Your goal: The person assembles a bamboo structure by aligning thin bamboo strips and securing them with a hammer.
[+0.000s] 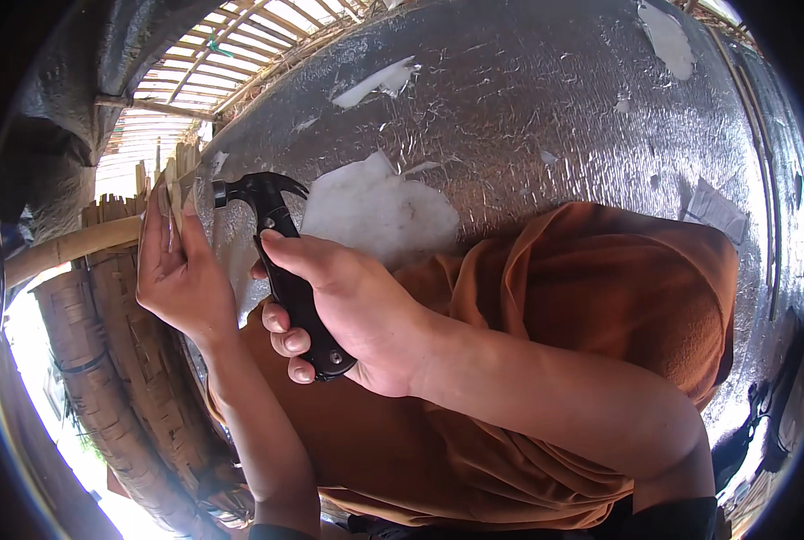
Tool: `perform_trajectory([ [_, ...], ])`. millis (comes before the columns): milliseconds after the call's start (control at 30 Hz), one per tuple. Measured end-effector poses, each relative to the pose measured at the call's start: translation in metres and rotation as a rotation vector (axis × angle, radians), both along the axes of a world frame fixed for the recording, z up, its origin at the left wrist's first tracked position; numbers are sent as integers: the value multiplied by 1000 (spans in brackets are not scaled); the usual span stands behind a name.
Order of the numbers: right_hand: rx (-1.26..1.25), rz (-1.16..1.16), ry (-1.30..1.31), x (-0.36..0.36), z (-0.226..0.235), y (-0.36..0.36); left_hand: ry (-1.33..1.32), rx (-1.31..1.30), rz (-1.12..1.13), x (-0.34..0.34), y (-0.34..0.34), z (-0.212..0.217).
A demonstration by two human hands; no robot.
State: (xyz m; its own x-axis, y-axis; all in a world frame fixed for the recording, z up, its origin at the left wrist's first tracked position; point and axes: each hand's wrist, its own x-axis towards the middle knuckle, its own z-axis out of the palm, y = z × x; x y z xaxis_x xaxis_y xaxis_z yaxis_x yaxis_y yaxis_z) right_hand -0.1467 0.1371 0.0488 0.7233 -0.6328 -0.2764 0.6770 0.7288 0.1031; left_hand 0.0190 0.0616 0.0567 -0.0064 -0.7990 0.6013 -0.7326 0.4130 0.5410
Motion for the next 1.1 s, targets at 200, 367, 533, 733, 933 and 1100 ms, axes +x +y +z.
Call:
perform_trajectory([
  [200,98,-50,29,5,1,-2,-25,15,49,1,0,-2],
  [367,132,-47,344,9,21,-19,-61,33,74,6,1,3],
  [533,61,-137,289,21,29,-25,-72,32,71,6,2,2],
  [733,-74,-163,319,26,24,-19,9,98,92,2,5,1],
  [933,-107,-149,299,17,25,-21,51,87,-3,10,4,1],
  [1100,-138,-156,303,17,22,-21,-220,-44,54,6,0,-3],
])
